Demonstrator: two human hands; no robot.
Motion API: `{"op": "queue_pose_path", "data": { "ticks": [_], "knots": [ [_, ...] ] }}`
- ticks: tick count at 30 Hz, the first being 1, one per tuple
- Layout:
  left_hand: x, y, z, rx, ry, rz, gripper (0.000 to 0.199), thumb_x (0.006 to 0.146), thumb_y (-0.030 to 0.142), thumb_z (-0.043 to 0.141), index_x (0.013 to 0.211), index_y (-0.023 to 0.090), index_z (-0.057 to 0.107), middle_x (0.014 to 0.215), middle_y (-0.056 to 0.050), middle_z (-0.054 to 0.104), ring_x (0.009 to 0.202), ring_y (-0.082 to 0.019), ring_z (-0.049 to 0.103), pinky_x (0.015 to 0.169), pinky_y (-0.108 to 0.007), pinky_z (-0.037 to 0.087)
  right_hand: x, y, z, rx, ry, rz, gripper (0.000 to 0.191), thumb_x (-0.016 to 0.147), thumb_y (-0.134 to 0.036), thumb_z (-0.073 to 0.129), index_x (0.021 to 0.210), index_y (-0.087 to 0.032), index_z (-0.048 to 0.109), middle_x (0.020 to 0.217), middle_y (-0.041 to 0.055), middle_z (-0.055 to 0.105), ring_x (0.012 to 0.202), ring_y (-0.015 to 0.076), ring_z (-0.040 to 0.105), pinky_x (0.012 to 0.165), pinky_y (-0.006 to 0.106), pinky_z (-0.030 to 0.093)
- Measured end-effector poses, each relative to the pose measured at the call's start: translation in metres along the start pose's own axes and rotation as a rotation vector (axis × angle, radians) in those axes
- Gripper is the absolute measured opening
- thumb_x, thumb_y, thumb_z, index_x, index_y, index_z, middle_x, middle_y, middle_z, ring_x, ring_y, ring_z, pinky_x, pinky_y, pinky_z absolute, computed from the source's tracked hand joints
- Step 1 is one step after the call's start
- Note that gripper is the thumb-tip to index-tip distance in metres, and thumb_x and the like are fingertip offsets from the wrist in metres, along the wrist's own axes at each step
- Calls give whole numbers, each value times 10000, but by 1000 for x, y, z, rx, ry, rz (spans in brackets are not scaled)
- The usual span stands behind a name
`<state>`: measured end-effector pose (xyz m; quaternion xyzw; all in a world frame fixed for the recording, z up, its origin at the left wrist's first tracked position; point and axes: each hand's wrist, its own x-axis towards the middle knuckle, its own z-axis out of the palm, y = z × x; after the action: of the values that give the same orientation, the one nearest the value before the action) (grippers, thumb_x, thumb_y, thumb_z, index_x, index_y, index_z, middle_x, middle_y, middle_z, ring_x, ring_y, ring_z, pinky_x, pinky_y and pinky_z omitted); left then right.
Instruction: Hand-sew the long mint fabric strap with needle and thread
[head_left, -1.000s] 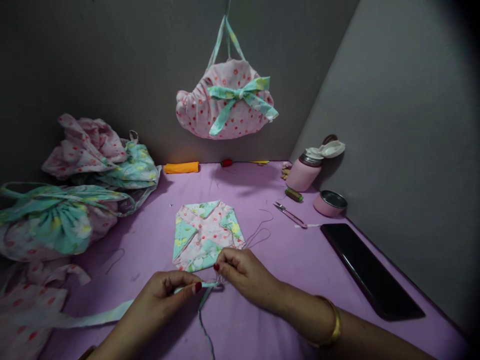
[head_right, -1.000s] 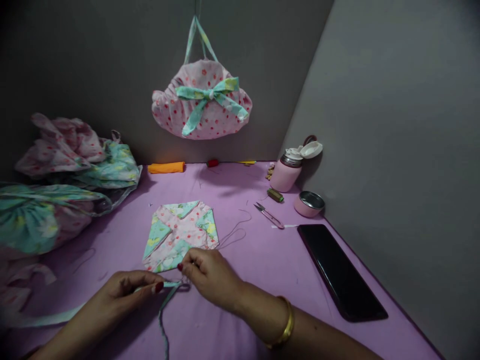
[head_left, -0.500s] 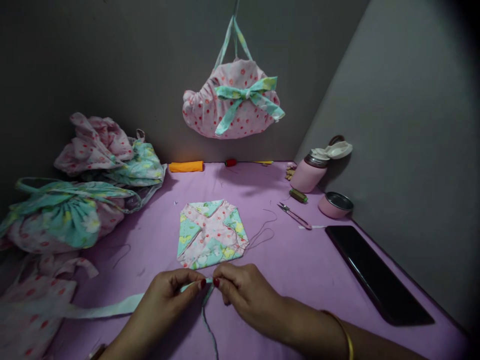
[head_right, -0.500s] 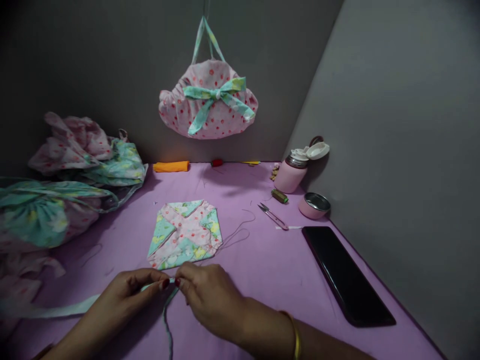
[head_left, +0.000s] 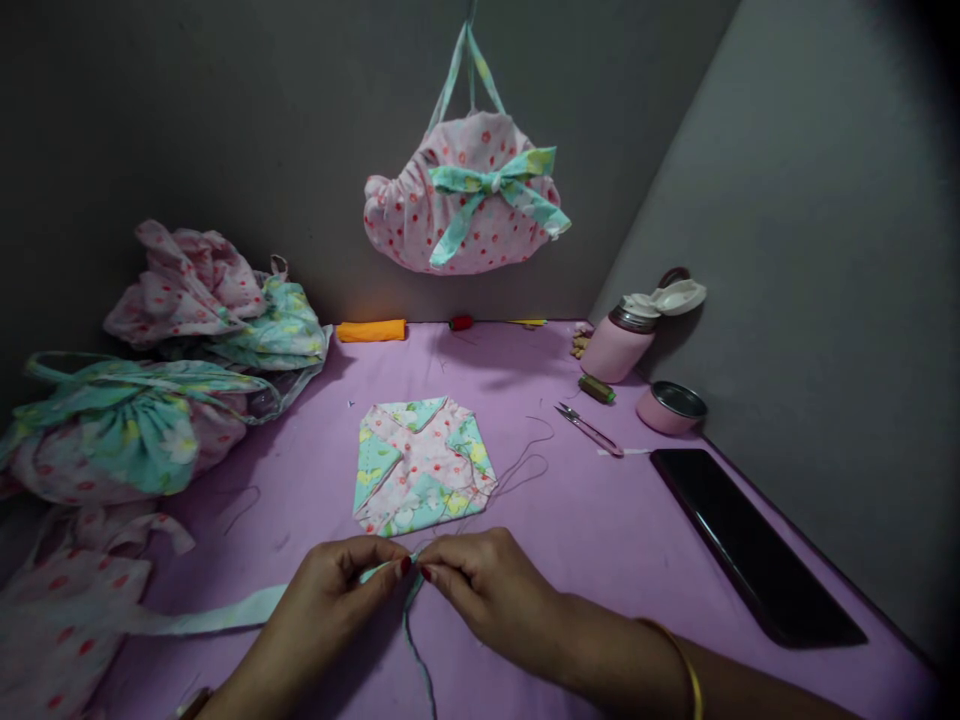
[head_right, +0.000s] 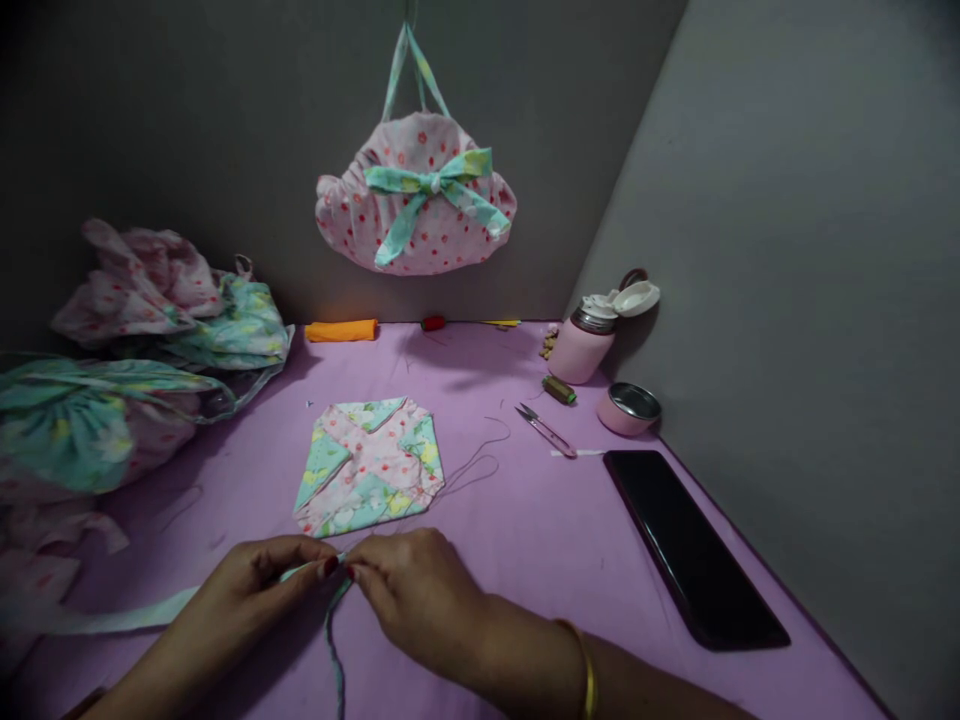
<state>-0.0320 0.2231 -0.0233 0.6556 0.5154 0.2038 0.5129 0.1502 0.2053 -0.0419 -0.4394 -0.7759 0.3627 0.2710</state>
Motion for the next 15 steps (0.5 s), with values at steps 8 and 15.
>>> {"op": "queue_pose_path", "data": {
  "ticks": [8,15],
  "knots": [
    [-1,-4,2,1,6,32,207,802,276,535,854,206,722,774,-12,733,743,-193,643,687,-260,484,1,-1,0,-15,10,9,204,865,-188,438,874,-199,641,755,3,656,651,117,583,604,217,418],
    [-2,-10,4,117,22,91,218,832,275,511,889,224,715,759,-1,722,721,-194,645,654,-251,489,0,-1,0,-56,48,49,237,843,-209,466,1068,-202,539,658,-5,619,544,117,536,515,213,378]
  ]
}}
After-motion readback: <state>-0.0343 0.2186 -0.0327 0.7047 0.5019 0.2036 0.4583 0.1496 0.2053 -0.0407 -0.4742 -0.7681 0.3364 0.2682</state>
